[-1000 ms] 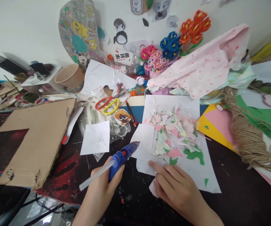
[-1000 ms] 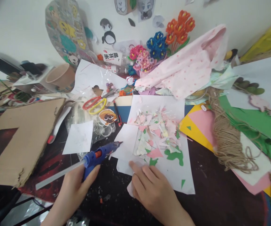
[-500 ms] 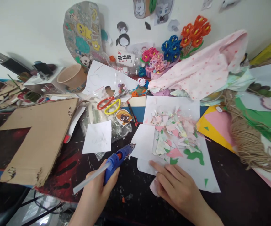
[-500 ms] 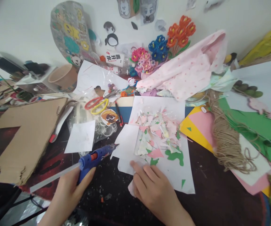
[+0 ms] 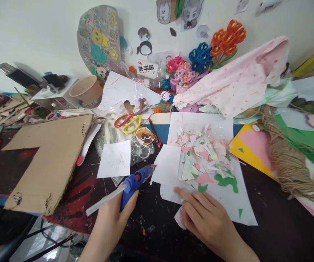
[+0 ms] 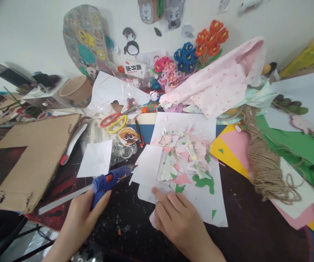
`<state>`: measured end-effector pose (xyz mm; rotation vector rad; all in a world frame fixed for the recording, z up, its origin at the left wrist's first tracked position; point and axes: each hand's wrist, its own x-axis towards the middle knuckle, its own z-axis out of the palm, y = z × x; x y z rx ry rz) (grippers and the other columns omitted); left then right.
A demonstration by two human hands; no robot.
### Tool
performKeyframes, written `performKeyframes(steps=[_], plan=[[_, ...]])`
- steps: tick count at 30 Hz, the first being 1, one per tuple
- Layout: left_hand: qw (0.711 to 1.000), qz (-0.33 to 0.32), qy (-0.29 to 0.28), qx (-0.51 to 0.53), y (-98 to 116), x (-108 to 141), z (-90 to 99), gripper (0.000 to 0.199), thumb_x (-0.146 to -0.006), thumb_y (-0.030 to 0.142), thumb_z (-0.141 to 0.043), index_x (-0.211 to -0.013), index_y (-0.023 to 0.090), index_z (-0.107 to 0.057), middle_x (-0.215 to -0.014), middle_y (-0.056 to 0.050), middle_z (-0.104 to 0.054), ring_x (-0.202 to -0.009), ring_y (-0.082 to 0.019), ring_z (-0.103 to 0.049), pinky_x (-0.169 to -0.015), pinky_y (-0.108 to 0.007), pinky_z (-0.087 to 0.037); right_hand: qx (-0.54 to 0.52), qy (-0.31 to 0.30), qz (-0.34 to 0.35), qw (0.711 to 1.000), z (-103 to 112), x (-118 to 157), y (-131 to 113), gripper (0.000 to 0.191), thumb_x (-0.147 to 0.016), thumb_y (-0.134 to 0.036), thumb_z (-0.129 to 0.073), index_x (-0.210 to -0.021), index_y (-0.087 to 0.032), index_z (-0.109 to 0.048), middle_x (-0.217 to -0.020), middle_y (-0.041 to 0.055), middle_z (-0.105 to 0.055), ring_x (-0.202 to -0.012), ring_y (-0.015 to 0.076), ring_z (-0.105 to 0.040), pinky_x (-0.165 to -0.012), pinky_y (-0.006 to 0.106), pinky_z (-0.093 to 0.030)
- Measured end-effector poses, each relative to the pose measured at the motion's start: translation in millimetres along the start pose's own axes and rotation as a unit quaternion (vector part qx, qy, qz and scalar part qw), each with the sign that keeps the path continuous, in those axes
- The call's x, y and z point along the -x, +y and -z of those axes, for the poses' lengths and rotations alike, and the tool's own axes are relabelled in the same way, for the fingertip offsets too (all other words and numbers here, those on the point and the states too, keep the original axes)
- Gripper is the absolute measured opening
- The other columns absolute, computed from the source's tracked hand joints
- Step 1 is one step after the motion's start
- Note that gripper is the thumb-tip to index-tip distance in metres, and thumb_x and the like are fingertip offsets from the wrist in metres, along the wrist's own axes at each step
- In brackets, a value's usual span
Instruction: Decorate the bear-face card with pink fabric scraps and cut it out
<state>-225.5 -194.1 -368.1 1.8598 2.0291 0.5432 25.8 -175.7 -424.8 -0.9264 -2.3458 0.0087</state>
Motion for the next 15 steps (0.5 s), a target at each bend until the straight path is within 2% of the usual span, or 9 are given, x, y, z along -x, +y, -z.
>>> performKeyframes(steps=[3,7,10,12,15], plan=[[1.000,0.005,-0.005,-0.006,-2.5,6.7,3.3,0.032,-0.091,0.041,-0.051,-0.077,0.015,-0.064,-0.051,0.004,-0.047,-0.047,-0.013,-0.045,-0.046,-0.021,-0.038,-0.001,-0.002,0.004,1.000,0.0,0.2,0.4,0.017,-0.088,-0.009,-0.052,-0.076,-0.015,-0.061,-0.118,0.0100,-0.072,-0.073,0.0187,-0.060,-0.067,0.038,-0.046],[1.000,0.002,0.000,0.017,8.6,-10.7,-6.1,0.032,-0.091,0.039,-0.050,-0.081,0.014,-0.067,-0.051,0.003,-0.050,-0.047,-0.014,-0.046,-0.050,-0.023,-0.041,-0.004,-0.007,0.003,1.000,0.8,0.0,0.5,0.015,-0.088,-0.009,-0.053,-0.077,-0.015,-0.061,-0.118,0.0107,-0.072,-0.073,0.0187,-0.060,-0.066,0.038,-0.046],[0.999,-0.001,0.002,0.032,10.8,-17.7,-8.5,0.032,-0.091,0.038,-0.050,-0.091,0.013,-0.069,-0.057,0.001,-0.059,-0.053,-0.015,-0.053,-0.054,-0.023,-0.045,-0.009,-0.006,-0.002,1.000,0.9,-0.6,0.0,0.014,-0.088,-0.009,-0.054,-0.077,-0.015,-0.061,-0.117,0.0107,-0.072,-0.073,0.0186,-0.060,-0.067,0.037,-0.047],[0.999,0.006,0.009,0.039,1.0,-8.5,-3.7,0.031,-0.090,0.039,-0.052,-0.090,0.013,-0.070,-0.062,-0.001,-0.064,-0.056,-0.015,-0.057,-0.055,-0.023,-0.046,-0.014,-0.006,-0.009,1.000,1.6,-1.2,-0.1,0.015,-0.088,-0.008,-0.054,-0.077,-0.016,-0.060,-0.117,0.0106,-0.072,-0.073,0.0181,-0.060,-0.067,0.037,-0.048],[0.998,0.025,0.045,0.034,-27.6,19.4,9.1,0.031,-0.089,0.040,-0.055,-0.078,0.014,-0.068,-0.062,-0.001,-0.066,-0.054,-0.015,-0.058,-0.053,-0.022,-0.045,-0.041,-0.010,-0.020,0.999,4.2,-1.1,0.5,0.015,-0.089,-0.008,-0.053,-0.078,-0.017,-0.060,-0.117,0.0097,-0.072,-0.074,0.0179,-0.060,-0.068,0.036,-0.049]])
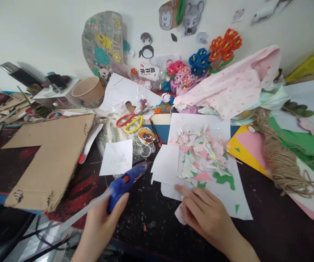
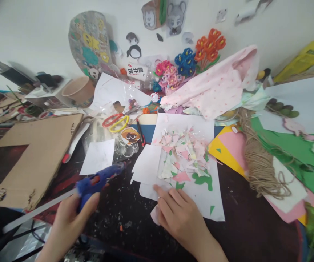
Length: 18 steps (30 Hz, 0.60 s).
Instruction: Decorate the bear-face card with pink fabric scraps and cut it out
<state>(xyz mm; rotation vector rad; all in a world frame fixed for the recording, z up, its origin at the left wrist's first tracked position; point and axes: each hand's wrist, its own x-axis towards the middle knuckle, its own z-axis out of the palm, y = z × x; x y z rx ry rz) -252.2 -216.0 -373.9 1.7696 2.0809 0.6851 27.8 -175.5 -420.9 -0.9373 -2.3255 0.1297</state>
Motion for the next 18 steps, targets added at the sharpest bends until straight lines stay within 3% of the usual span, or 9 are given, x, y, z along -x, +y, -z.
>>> performKeyframes(steps=[3,6,8,11,15,18], plan=[[0.997,-0.004,0.073,-0.031,-28.0,16.3,14.0,0.033,-0.091,0.041,-0.052,-0.088,0.013,-0.068,-0.065,-0.001,-0.067,-0.055,-0.015,-0.059,-0.053,-0.023,-0.044,-0.049,0.000,-0.011,0.999,3.9,2.8,0.4,0.013,-0.088,-0.008,-0.054,-0.082,-0.018,-0.059,-0.116,0.0084,-0.072,-0.077,0.0180,-0.060,-0.069,0.036,-0.050],[0.989,-0.043,0.092,-0.112,-41.0,8.0,15.2,0.041,-0.095,0.041,-0.047,-0.121,0.013,-0.060,-0.097,-0.008,-0.071,-0.078,-0.021,-0.066,-0.069,-0.028,-0.050,-0.084,0.029,-0.025,0.996,9.1,6.3,-1.3,0.014,-0.087,-0.006,-0.054,-0.082,-0.019,-0.057,-0.112,0.0075,-0.073,-0.081,0.0191,-0.060,-0.072,0.036,-0.051],[0.977,-0.100,0.086,-0.168,-43.2,-5.6,9.4,0.044,-0.098,0.040,-0.043,-0.131,0.012,-0.053,-0.107,-0.012,-0.068,-0.091,-0.025,-0.062,-0.082,-0.034,-0.049,-0.099,0.057,-0.053,0.992,15.2,7.6,-3.4,0.015,-0.087,-0.006,-0.053,-0.081,-0.021,-0.055,-0.109,0.0073,-0.074,-0.088,0.0208,-0.061,-0.077,0.038,-0.052],[0.955,-0.145,0.079,-0.247,-44.9,-20.8,-1.2,0.044,-0.100,0.034,-0.039,-0.137,0.011,-0.049,-0.103,-0.014,-0.066,-0.091,-0.028,-0.055,-0.085,-0.039,-0.045,-0.121,0.087,-0.116,0.982,30.4,7.5,-5.8,0.012,-0.087,-0.010,-0.055,-0.083,-0.022,-0.056,-0.108,0.0078,-0.072,-0.100,0.0235,-0.062,-0.086,0.041,-0.051],[0.937,-0.117,0.090,-0.316,-44.6,-16.7,-3.9,0.046,-0.099,0.033,-0.043,-0.142,0.015,-0.046,-0.115,-0.015,-0.061,-0.099,-0.032,-0.053,-0.083,-0.042,-0.042,-0.181,0.120,-0.203,0.955,57.1,0.0,-4.1,0.008,-0.088,-0.016,-0.059,-0.083,-0.022,-0.057,-0.103,0.0072,-0.069,-0.098,0.0221,-0.064,-0.087,0.037,-0.051],[0.940,-0.107,0.150,-0.289,-28.2,-2.6,-1.8,0.050,-0.097,0.039,-0.049,-0.138,0.011,-0.049,-0.121,-0.019,-0.059,-0.105,-0.035,-0.052,-0.084,-0.046,-0.042,-0.242,0.087,-0.262,0.930,72.3,-18.3,-1.7,0.009,-0.090,-0.023,-0.058,-0.081,-0.021,-0.057,-0.090,0.0045,-0.068,-0.086,0.0196,-0.065,-0.077,0.031,-0.052]])
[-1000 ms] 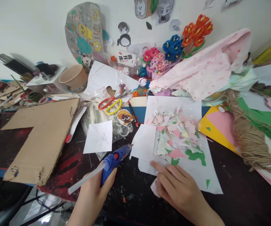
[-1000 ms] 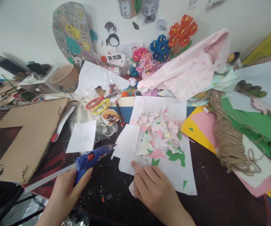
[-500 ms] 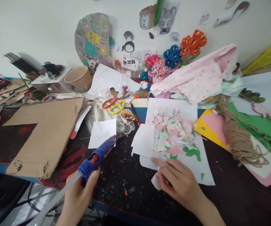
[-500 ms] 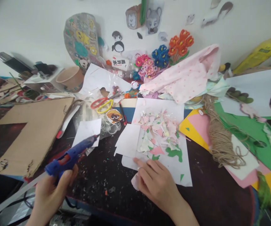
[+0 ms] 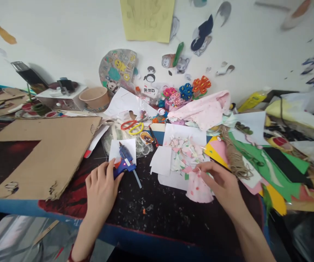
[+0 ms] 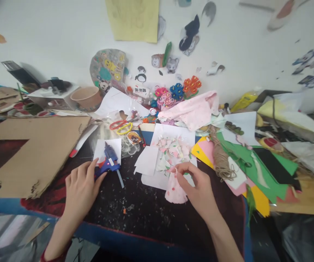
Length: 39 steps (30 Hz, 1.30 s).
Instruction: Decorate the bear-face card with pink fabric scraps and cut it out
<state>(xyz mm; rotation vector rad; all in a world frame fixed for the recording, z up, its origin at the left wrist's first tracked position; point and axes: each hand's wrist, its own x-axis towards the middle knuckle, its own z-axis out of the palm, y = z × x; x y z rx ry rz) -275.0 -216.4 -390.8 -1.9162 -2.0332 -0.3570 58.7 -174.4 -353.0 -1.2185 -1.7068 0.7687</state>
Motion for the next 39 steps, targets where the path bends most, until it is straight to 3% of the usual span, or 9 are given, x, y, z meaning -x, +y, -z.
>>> performKeyframes(steps=[7,10,13,15,20,23,26,32,39], plan=[[0.940,-0.135,0.094,0.299,103.2,-2.7,33.9,0.076,-0.084,0.057,-0.065,-0.141,0.012,-0.042,-0.128,-0.019,-0.057,-0.113,-0.031,-0.055,-0.094,-0.041,-0.043,0.051,-0.040,-0.086,0.994,-22.5,-46.1,-39.2,0.010,-0.081,-0.028,-0.061,-0.074,-0.020,-0.059,-0.071,-0.0002,-0.060,-0.065,0.0154,-0.056,-0.064,0.029,-0.045],[0.906,-0.078,0.113,0.401,127.1,-15.0,33.4,0.049,-0.092,0.033,-0.061,-0.135,0.014,-0.048,-0.126,-0.016,-0.061,-0.115,-0.028,-0.056,-0.095,-0.039,-0.042,0.041,-0.040,-0.091,0.994,-28.7,-52.3,-48.1,0.012,-0.080,-0.031,-0.063,-0.074,-0.020,-0.061,-0.070,0.0001,-0.061,-0.064,0.0153,-0.056,-0.062,0.029,-0.043],[0.847,0.010,0.066,0.527,124.2,-27.2,33.1,0.015,-0.096,0.022,-0.051,-0.100,0.018,-0.065,-0.092,-0.005,-0.069,-0.086,-0.018,-0.062,-0.077,-0.029,-0.045,-0.010,-0.050,-0.107,0.993,-26.1,-53.3,-49.5,0.017,-0.079,-0.035,-0.067,-0.076,-0.019,-0.064,-0.072,0.0014,-0.064,-0.065,0.0156,-0.057,-0.061,0.029,-0.044],[0.799,0.067,-0.014,0.598,115.6,-35.2,34.0,0.024,-0.097,0.030,-0.051,-0.081,0.017,-0.064,-0.072,-0.001,-0.063,-0.068,-0.014,-0.057,-0.062,-0.024,-0.041,-0.067,-0.055,-0.117,0.989,-23.5,-52.9,-47.5,0.021,-0.079,-0.039,-0.070,-0.078,-0.018,-0.066,-0.075,0.0023,-0.065,-0.070,0.0157,-0.059,-0.063,0.028,-0.045],[0.665,0.113,-0.139,0.725,99.8,-53.5,32.9,0.030,-0.092,0.041,-0.058,-0.078,0.015,-0.061,-0.072,0.000,-0.061,-0.068,-0.013,-0.057,-0.061,-0.022,-0.043,-0.227,-0.079,-0.165,0.957,-25.5,-50.1,-37.6,0.037,-0.074,-0.038,-0.079,-0.105,-0.024,-0.065,-0.078,-0.0020,-0.065,-0.069,0.0132,-0.058,-0.060,0.024,-0.045],[0.631,0.110,-0.173,0.748,95.5,-60.2,31.2,0.026,-0.089,0.040,-0.062,-0.083,0.015,-0.064,-0.078,-0.002,-0.066,-0.072,-0.014,-0.061,-0.065,-0.023,-0.047,-0.270,-0.121,-0.205,0.933,-30.8,-48.6,-27.2,0.055,-0.070,-0.037,-0.082,-0.119,-0.024,-0.063,-0.075,-0.0025,-0.064,-0.067,0.0130,-0.058,-0.060,0.025,-0.045],[0.645,0.094,-0.187,0.735,90.8,-64.8,30.3,0.024,-0.088,0.038,-0.064,-0.092,0.015,-0.067,-0.086,-0.005,-0.071,-0.079,-0.017,-0.065,-0.069,-0.026,-0.050,-0.278,-0.120,-0.223,0.927,-35.4,-48.8,-13.9,0.041,-0.066,-0.037,-0.086,-0.097,-0.016,-0.070,-0.072,-0.0001,-0.065,-0.065,0.0125,-0.058,-0.061,0.026,-0.045],[0.816,0.035,-0.132,0.562,84.0,-86.6,25.0,0.017,-0.085,0.032,-0.065,-0.081,0.015,-0.066,-0.066,0.000,-0.065,-0.059,-0.012,-0.057,-0.057,-0.023,-0.042,-0.252,-0.132,-0.215,0.934,-36.9,-65.5,2.2,0.033,-0.068,-0.043,-0.083,-0.080,-0.015,-0.070,-0.061,0.0007,-0.065,-0.054,0.0112,-0.056,-0.053,0.025,-0.043],[0.898,-0.018,-0.089,0.431,85.4,-101.7,26.6,0.016,-0.088,0.025,-0.063,-0.073,0.017,-0.060,-0.057,0.003,-0.061,-0.052,-0.011,-0.054,-0.058,-0.024,-0.038,-0.214,-0.128,-0.177,0.952,-35.1,-79.9,5.6,0.036,-0.070,-0.049,-0.079,-0.077,-0.015,-0.072,-0.059,0.0040,-0.068,-0.052,0.0115,-0.058,-0.052,0.025,-0.046]])
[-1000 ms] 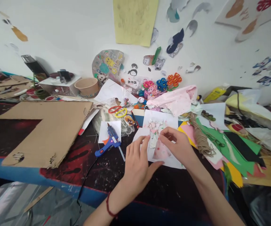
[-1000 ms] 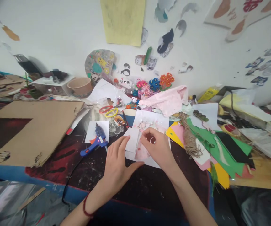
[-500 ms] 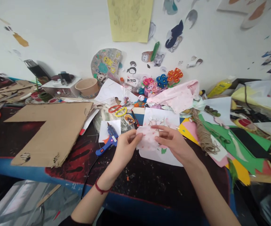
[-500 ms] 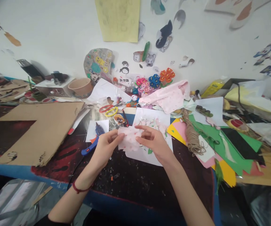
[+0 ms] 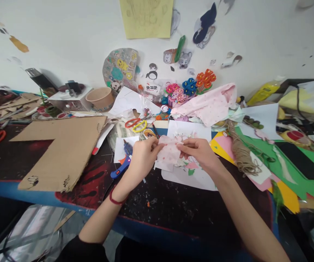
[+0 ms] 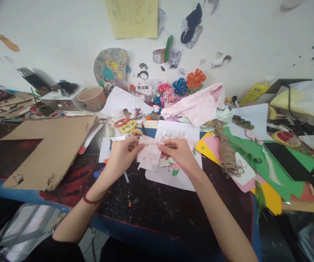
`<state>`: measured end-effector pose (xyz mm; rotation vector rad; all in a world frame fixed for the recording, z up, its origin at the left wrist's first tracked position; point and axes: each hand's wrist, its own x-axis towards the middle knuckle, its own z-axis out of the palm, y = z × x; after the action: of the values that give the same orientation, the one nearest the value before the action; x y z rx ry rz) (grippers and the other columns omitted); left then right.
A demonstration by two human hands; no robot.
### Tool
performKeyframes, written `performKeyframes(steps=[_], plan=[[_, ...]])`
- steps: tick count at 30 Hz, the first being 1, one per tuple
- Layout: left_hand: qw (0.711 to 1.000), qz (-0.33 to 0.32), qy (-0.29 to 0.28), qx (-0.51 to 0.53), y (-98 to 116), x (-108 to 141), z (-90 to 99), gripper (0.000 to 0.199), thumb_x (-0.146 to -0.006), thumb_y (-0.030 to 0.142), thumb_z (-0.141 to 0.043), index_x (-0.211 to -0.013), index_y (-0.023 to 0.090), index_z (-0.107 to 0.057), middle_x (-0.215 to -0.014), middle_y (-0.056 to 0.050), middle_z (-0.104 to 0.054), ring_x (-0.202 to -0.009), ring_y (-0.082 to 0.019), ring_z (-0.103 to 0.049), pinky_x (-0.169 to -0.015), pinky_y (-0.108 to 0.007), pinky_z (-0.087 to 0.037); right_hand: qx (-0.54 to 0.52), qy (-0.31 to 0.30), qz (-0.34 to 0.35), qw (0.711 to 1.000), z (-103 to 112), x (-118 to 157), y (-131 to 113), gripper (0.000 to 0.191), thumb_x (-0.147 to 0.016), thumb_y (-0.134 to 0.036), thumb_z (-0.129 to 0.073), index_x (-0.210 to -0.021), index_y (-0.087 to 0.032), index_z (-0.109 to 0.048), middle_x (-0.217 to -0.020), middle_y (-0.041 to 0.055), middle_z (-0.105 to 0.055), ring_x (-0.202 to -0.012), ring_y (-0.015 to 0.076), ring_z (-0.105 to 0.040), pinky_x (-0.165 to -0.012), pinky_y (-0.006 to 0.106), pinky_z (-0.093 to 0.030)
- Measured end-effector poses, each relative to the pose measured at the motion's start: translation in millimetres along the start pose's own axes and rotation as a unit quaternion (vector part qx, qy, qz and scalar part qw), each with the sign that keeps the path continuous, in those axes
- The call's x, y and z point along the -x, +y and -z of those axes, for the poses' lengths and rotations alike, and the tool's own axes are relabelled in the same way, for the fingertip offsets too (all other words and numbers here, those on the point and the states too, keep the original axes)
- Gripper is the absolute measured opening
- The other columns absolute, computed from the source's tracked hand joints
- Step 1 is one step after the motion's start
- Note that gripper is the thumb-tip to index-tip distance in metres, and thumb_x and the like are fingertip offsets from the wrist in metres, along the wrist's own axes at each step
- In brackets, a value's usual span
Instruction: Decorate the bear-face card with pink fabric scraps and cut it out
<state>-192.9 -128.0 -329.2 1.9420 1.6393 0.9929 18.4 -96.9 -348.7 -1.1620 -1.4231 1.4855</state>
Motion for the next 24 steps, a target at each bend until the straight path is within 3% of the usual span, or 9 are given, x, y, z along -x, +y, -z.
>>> performKeyframes(steps=[8,16,19,22,24], plan=[[0.989,0.018,-0.085,-0.123,-10.3,18.8,-12.9,0.016,-0.090,0.018,-0.059,-0.074,0.017,-0.059,-0.066,-0.002,-0.066,-0.062,-0.016,-0.061,-0.061,-0.026,-0.035,0.034,-0.027,-0.113,0.993,-2.4,5.5,18.3,0.044,-0.063,-0.056,-0.082,-0.069,-0.015,-0.068,-0.058,0.0053,-0.068,-0.049,0.0130,-0.063,-0.044,0.022,-0.046],[0.982,0.021,-0.101,-0.157,-10.5,28.2,-15.2,0.017,-0.092,0.019,-0.056,-0.076,0.017,-0.059,-0.066,-0.003,-0.065,-0.061,-0.017,-0.060,-0.058,-0.026,-0.031,0.044,-0.063,-0.117,0.990,-4.9,9.5,30.3,0.037,-0.073,-0.051,-0.076,-0.071,-0.015,-0.068,-0.061,0.0053,-0.070,-0.051,0.0137,-0.064,-0.049,0.025,-0.050],[0.983,0.006,-0.111,-0.144,-8.6,41.7,-8.5,0.018,-0.093,0.019,-0.055,-0.076,0.017,-0.059,-0.068,-0.002,-0.064,-0.062,-0.016,-0.059,-0.058,-0.026,-0.034,0.059,-0.077,-0.084,0.992,-6.1,23.4,35.7,0.034,-0.079,-0.049,-0.072,-0.075,-0.016,-0.067,-0.062,0.0042,-0.069,-0.054,0.0157,-0.064,-0.054,0.029,-0.052],[0.987,-0.012,-0.132,-0.095,-5.7,56.4,2.8,0.003,-0.089,0.019,-0.063,-0.089,0.018,-0.061,-0.079,-0.001,-0.065,-0.069,-0.016,-0.061,-0.063,-0.026,-0.042,0.159,-0.049,0.014,0.986,-8.6,44.7,29.9,0.026,-0.088,-0.043,-0.065,-0.078,-0.019,-0.067,-0.069,0.0032,-0.069,-0.063,0.0169,-0.065,-0.064,0.031,-0.051],[0.989,-0.042,-0.126,-0.062,0.9,63.6,10.9,0.033,-0.083,0.023,-0.072,-0.112,0.020,-0.057,-0.101,-0.005,-0.067,-0.087,-0.019,-0.062,-0.075,-0.030,-0.048,0.246,-0.035,0.095,0.964,-10.6,59.7,18.3,0.018,-0.091,-0.036,-0.063,-0.082,-0.021,-0.068,-0.077,0.0028,-0.070,-0.072,0.0177,-0.064,-0.069,0.032,-0.050]])
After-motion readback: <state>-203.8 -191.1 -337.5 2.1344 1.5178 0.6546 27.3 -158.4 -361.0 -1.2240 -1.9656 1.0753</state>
